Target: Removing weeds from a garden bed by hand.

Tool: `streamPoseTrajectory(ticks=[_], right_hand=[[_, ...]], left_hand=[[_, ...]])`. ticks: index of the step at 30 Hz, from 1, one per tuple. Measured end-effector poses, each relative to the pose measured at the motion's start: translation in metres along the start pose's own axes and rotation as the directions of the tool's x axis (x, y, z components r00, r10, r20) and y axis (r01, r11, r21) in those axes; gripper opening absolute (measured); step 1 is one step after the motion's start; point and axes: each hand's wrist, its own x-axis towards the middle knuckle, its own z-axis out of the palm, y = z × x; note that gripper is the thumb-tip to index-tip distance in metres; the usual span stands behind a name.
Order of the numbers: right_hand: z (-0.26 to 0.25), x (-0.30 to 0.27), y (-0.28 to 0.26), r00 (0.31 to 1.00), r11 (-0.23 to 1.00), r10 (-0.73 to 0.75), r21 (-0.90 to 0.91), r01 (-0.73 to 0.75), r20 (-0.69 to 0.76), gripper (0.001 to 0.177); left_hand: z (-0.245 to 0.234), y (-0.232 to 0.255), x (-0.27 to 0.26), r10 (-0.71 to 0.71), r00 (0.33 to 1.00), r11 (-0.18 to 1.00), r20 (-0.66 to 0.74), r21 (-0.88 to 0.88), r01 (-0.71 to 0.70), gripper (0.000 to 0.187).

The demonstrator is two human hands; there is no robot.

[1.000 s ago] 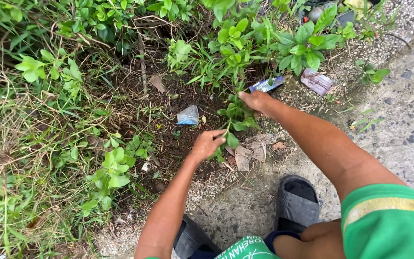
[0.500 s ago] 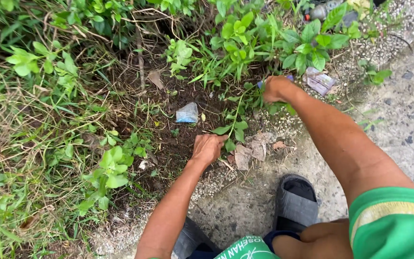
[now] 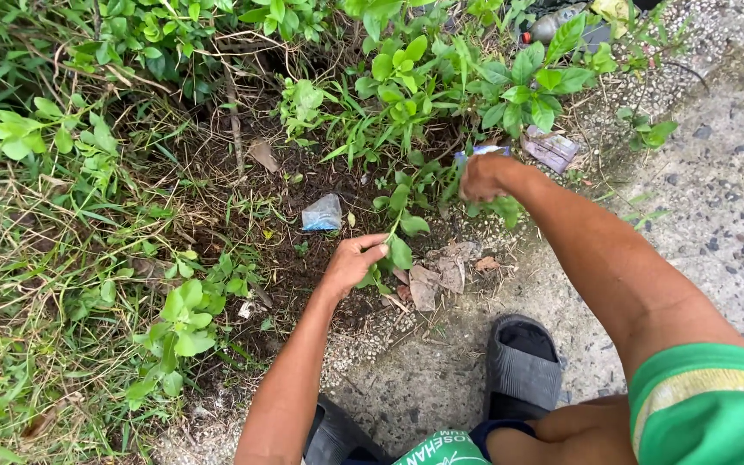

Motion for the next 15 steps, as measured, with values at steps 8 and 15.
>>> streamPoseTrajectory(ticks=[8,15], right_hand=[[0.006,-0.043,-0.061,0.975,0.35,0.222,0.933,-0.084,0.004,0.057],[0.003,-0.089,-0.091,0.969,0.061,0.247,0.998,-0.026,0.01,0.061]], left_hand=[[0.031,0.053,-0.032,0.268,0.962,0.948,0.053,-0.194,-0.253,0.032],[0.033,0.076,-0.045,0.222,0.955,0.975,0.198,-0.015,-0.223,0.031]])
